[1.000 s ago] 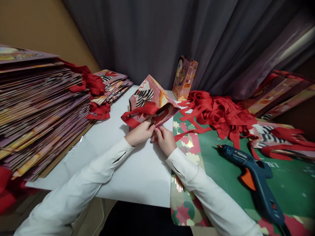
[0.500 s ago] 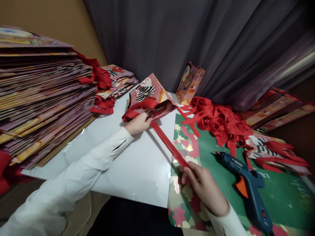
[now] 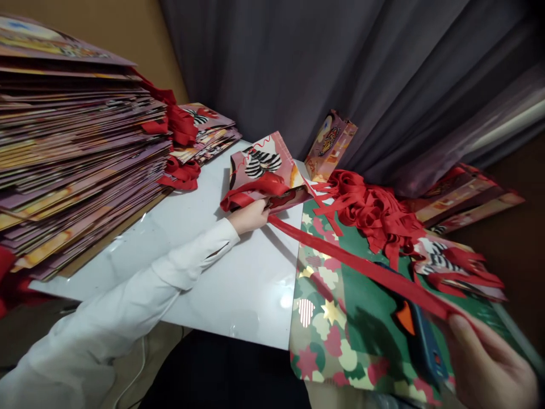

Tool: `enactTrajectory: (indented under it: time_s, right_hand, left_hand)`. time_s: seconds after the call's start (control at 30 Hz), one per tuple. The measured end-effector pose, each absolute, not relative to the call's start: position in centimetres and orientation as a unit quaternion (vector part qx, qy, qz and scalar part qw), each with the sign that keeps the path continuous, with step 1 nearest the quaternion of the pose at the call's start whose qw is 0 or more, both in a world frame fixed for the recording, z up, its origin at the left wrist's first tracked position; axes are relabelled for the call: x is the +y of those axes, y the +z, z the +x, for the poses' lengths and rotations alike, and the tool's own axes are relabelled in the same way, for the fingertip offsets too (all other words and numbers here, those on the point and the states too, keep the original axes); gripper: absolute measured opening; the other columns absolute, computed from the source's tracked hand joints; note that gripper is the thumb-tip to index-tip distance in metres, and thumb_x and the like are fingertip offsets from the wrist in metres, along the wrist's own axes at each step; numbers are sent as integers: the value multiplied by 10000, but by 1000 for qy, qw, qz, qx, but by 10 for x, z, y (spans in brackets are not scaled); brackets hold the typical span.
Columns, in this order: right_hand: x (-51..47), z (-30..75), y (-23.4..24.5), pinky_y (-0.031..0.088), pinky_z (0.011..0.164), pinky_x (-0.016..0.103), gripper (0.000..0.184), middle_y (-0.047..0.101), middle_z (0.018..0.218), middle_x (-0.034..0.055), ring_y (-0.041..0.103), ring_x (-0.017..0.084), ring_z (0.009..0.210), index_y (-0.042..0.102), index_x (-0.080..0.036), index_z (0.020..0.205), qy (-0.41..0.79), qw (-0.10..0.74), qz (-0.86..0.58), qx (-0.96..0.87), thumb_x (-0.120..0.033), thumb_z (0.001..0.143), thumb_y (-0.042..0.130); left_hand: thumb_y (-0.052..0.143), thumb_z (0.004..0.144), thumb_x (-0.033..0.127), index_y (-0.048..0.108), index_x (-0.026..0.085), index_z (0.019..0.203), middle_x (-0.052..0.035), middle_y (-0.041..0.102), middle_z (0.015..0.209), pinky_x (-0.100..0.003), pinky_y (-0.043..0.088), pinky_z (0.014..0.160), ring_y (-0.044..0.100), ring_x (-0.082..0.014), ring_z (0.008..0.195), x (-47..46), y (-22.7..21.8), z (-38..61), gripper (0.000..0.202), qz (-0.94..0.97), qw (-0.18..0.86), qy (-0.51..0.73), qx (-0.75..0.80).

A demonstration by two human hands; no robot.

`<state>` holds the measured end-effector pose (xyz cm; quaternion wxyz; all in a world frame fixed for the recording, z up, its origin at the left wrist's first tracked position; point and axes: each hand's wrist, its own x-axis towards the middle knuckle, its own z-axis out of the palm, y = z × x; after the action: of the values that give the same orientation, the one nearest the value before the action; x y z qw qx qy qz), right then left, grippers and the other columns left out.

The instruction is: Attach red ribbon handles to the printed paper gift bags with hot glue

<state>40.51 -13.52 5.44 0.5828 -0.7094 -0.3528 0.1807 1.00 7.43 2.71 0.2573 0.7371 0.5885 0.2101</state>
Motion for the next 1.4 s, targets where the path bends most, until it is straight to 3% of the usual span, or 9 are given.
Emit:
enactTrajectory:
  time_s: [0.07, 0.2, 0.3, 0.4, 0.47, 0.6, 0.73, 1.07, 1.4]
  right_hand:
    - [-106, 378, 69, 475, 1060, 392, 156, 726, 1101, 39, 659, 249, 1095, 739, -279, 796, 220, 685, -615, -322, -363, 667, 764]
    - [-33, 333, 82, 575, 817, 264, 67, 729, 869, -33, 689, 105, 806, 693, -295, 790, 373, 786, -412, -272, -360, 775, 693]
    - [14, 297, 71, 568, 772, 274, 130, 658, 683, -56, 649, 96, 654, 622, -247, 698, 513, 660, -412, -363, -327, 728, 720]
    - [46, 254, 49, 539, 580, 245, 246, 617, 585, -26, 599, 100, 519, 577, -184, 627, 615, 381, -513, -463, -349, 732, 725]
    - [58, 229, 32, 467, 445, 209, 257, 599, 505, -19, 532, 84, 407, 570, -161, 601, 615, 328, -537, -475, -305, 726, 742]
    - [66, 208, 11, 364, 346, 164, 260, 621, 475, -1, 430, 44, 319, 580, -133, 577, 603, 304, -547, -494, -253, 759, 722]
    - [64, 210, 9, 371, 344, 158, 246, 641, 484, 1, 414, 37, 306, 577, -132, 577, 598, 298, -548, -503, -177, 804, 661]
    - [57, 207, 10, 365, 329, 168, 256, 664, 485, 23, 444, 55, 287, 585, -137, 562, 597, 277, -555, -509, -132, 814, 632]
    - [50, 202, 10, 321, 304, 162, 207, 683, 514, 16, 406, 42, 275, 586, -141, 613, 573, 302, -567, -508, -160, 813, 633]
  left_hand:
    - [389, 871, 228, 586, 123, 1088, -117, 682, 924, -329, 486, 854, 640, -255, 886, 73, 27, 11, 311, 735, 252, 204, 595]
    - [390, 860, 238, 597, 138, 1031, -98, 671, 867, -314, 491, 798, 633, -238, 804, 71, 25, 12, 286, 743, 243, 199, 590]
    - [436, 816, 235, 611, 169, 941, -53, 635, 734, -297, 495, 746, 614, -222, 715, 70, 19, 11, 225, 755, 233, 189, 583]
    - [472, 767, 227, 611, 188, 831, -25, 582, 632, -298, 500, 705, 578, -208, 616, 68, 12, 12, 158, 763, 224, 181, 579]
    - [476, 762, 225, 615, 187, 811, -36, 596, 651, -316, 509, 729, 581, -213, 616, 65, 10, 13, 153, 768, 221, 181, 572]
    - [458, 823, 271, 637, 172, 953, -114, 676, 947, -400, 468, 950, 623, -284, 930, 57, 10, 20, 242, 783, 205, 202, 551]
    - [503, 835, 290, 595, 144, 1152, -168, 589, 1262, -487, 307, 1121, 480, -345, 1246, 59, 6, 35, 361, 802, 195, 220, 520]
    - [570, 810, 261, 675, 167, 970, -94, 734, 943, -380, 542, 877, 675, -258, 914, 88, -10, 48, 213, 766, 315, 219, 516]
    - [536, 820, 274, 692, 159, 972, -78, 739, 1002, -343, 532, 880, 671, -249, 946, 84, 7, 42, 247, 744, 338, 258, 515]
